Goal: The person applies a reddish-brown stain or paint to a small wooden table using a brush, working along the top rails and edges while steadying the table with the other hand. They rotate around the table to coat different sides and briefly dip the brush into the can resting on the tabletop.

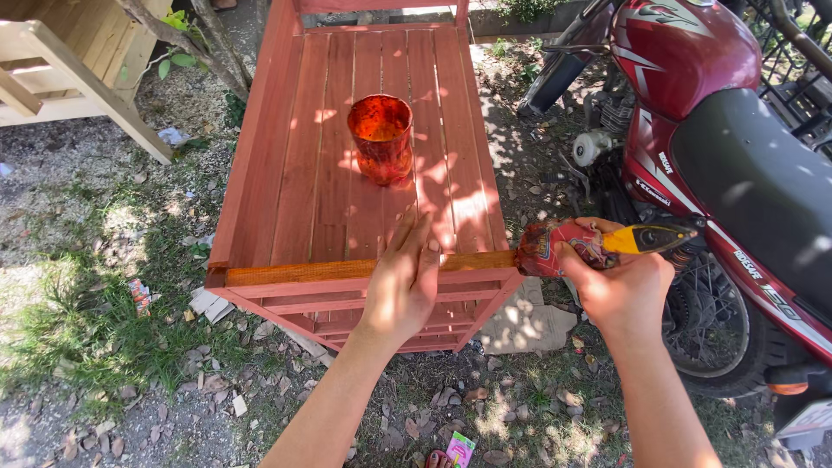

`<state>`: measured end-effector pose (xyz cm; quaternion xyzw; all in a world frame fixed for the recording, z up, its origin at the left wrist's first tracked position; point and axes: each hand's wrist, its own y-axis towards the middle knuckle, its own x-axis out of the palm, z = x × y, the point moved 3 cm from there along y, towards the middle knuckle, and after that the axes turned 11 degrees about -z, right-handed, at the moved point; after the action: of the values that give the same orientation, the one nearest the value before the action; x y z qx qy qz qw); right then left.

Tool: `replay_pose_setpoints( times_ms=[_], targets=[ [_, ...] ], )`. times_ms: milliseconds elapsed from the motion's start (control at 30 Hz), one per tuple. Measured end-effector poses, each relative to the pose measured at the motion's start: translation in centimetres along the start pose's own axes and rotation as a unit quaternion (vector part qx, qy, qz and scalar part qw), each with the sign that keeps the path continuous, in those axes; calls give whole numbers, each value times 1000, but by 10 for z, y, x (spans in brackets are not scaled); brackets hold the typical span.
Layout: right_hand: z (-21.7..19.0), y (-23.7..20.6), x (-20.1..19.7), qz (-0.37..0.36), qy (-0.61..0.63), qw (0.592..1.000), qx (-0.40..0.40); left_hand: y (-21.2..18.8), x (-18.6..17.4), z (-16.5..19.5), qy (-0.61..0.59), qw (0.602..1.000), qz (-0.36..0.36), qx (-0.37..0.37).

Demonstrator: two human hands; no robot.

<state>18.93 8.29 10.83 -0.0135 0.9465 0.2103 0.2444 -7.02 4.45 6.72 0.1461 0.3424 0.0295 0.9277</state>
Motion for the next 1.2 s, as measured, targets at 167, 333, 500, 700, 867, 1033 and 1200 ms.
replay_pose_setpoints(
  times_ms=[167,333,500,700,867,1033,1200],
  targets=[
    [14,-15,-4,57,148,986,46,0,0,6,14,1000,-1,20],
    [19,-20,-6,69,149,985,48,0,-4,3,58,997,-43,-12],
    [17,-20,-9,96,63,993,40,-7,-12,5,30,999,-35,2],
    [18,-34,5,132,164,974,86,-15,-19,0,10,999,-40,-2],
    [10,-64,30,225,110,968,16,-23,-24,-8,23,999,-15,23],
    [0,-91,62,219,-69,973,-29,-31,-25,-11,31,999,-41,8],
    [-1,-106,86,210,33,977,-20,-47,-33,-12,-3,999,-49,-1]
  ],
)
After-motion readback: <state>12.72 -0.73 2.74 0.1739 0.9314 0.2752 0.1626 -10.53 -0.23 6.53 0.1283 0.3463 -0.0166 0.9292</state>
